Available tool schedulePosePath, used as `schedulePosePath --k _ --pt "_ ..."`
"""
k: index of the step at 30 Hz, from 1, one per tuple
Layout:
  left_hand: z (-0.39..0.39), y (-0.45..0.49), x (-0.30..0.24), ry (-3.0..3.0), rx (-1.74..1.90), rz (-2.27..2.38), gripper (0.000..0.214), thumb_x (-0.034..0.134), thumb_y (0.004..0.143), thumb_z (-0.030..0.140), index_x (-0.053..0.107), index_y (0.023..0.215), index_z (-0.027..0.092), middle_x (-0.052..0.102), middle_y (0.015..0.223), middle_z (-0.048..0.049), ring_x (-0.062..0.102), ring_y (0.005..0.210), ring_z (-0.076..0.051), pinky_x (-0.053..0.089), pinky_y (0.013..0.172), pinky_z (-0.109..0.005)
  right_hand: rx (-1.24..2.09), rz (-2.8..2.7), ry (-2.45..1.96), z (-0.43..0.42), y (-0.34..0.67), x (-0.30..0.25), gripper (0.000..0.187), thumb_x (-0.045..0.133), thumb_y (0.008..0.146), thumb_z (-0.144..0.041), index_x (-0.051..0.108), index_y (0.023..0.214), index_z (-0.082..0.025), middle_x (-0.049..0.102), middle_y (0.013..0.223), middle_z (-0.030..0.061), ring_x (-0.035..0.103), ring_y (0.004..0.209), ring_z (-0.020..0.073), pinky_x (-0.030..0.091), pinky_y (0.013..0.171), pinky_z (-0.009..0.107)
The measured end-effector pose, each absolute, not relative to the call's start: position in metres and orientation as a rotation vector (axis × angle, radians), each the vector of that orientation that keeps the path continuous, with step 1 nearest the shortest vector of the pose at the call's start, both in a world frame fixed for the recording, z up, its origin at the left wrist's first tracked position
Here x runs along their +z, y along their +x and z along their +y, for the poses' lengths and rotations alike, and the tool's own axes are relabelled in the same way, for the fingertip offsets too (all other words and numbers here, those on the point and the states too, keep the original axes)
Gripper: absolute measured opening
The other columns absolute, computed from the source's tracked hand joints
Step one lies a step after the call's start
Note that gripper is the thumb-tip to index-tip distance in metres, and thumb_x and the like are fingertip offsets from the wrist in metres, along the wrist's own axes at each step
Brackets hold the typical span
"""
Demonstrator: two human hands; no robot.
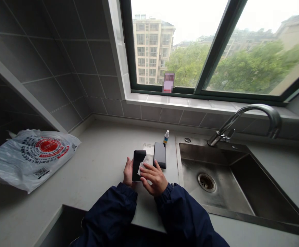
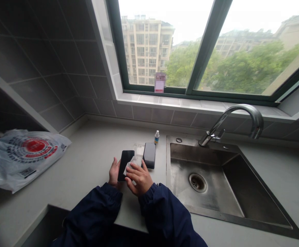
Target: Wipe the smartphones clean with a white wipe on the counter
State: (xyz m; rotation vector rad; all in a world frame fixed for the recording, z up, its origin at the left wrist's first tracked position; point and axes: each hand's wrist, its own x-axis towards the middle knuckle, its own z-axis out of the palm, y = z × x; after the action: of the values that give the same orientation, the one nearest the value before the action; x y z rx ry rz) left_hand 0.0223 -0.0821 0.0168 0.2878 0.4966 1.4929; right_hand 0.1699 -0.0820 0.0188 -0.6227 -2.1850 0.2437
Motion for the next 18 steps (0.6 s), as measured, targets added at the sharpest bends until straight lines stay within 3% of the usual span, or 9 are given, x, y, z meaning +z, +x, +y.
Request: schedulePosePath --k 10,18 --pt "-0.0824 0.0183 0.0154 0.283 1.431 0.496 0.071 0.039 0.090 0.062 0.050 0.133 0.007 0.066 0.117 -0.0211 0.064 0.106 -0.035 0.048 0.093 -0.049 0.204 -2.183 -0.509 -0.0806 0.1668 0.0130 0.017 0.062 0.088 -0.029 0.068 0.102 -0.021 0.072 0.113 0.0042 0.058 0.121 0.0207 0.020 0.119 0.043" --pt "-0.0847 0.0127 0.0179 0.317 1.391 0.555 0.080 0.038 0.085 0.071 0.052 0.131 0.007 0.061 0.125 -0.0220 0.067 0.079 -0.028 0.052 0.081 -0.046 0.240 -2.344 -0.455 -0.0904 0.1626 0.0197 0.026 0.057 0.091 -0.033 0.066 0.112 -0.020 0.068 0.120 0.0041 0.052 0.129 0.0215 0.004 0.121 0.047"
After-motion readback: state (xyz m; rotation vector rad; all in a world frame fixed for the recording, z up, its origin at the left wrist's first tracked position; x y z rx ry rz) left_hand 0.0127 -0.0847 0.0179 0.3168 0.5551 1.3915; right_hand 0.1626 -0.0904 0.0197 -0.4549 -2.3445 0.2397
